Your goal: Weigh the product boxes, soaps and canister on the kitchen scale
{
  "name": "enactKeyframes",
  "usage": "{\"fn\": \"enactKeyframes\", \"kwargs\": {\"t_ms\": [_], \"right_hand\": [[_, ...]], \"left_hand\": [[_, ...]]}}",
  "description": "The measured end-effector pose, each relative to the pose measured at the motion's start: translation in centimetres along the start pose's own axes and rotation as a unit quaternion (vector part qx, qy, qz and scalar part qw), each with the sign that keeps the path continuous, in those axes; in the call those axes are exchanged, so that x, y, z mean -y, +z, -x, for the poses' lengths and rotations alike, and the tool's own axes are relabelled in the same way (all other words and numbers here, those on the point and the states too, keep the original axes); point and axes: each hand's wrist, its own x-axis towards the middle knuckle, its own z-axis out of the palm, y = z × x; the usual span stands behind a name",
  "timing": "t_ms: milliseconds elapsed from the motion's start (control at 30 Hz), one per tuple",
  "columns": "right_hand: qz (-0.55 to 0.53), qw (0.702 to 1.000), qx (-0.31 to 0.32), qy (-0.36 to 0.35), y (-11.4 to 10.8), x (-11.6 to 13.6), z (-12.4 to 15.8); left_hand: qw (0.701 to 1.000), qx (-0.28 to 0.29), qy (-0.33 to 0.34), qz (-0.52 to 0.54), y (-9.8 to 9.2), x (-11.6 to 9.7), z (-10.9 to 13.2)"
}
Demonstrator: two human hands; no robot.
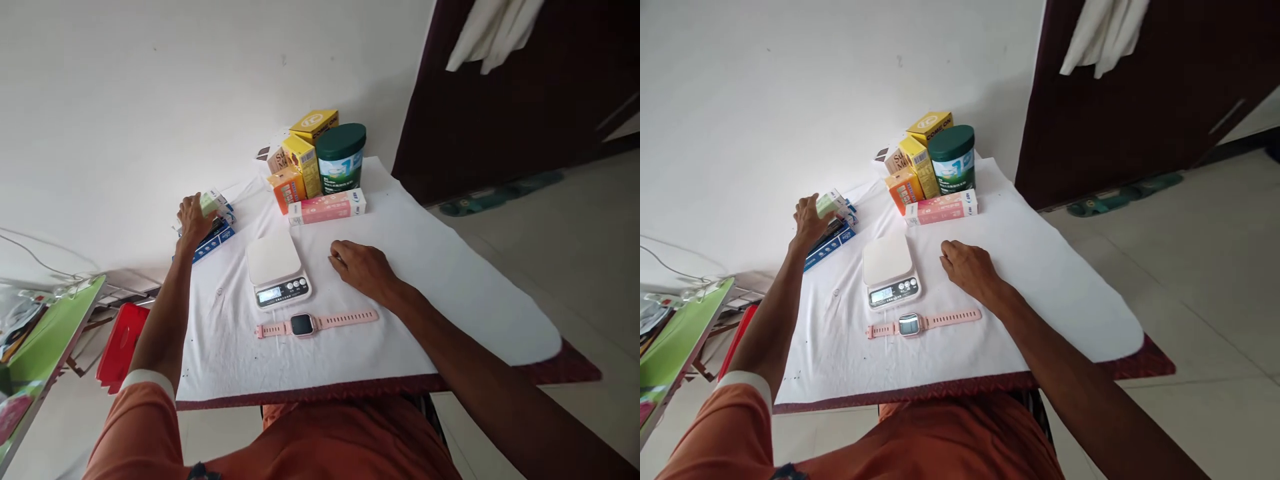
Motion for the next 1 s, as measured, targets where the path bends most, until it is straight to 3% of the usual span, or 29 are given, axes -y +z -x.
{"fn": "enactKeyframes", "kwargs": {"t_ms": [100,233,333,433,567,700,867,1000], "right_hand": [[0.009,1.000,0.021,0.011,-0.5,0.4,0.0],[0.020,0.999,0.038,0.012,-0.9,0.5,0.0],[0.026,0.998,0.053,0.013,-1.1,0.6,0.0],[0.034,0.997,0.066,0.012,-1.3,0.5,-0.1],[0.038,0.997,0.073,0.006,-1.3,0.4,-0.2],[0.041,0.996,0.077,-0.001,-1.2,0.3,-0.2],[0.038,0.997,0.071,-0.003,-1.3,0.3,-0.2],[0.026,0.998,0.060,0.001,-1.4,0.3,-0.1]], "left_hand": [[0.991,0.031,0.122,0.033,0.6,-6.0,1.0],[0.959,0.096,0.261,0.057,2.1,-14.7,2.1],[0.938,0.163,0.301,0.058,3.7,-19.8,2.2],[0.929,0.227,0.290,0.035,5.5,-22.8,1.9],[0.927,0.273,0.257,0.011,7.6,-24.0,1.4],[0.934,0.246,0.260,0.021,7.9,-23.5,1.4],[0.942,0.173,0.284,0.038,4.5,-21.8,1.7],[0.952,0.117,0.277,0.061,0.4,-18.3,3.5]]}}
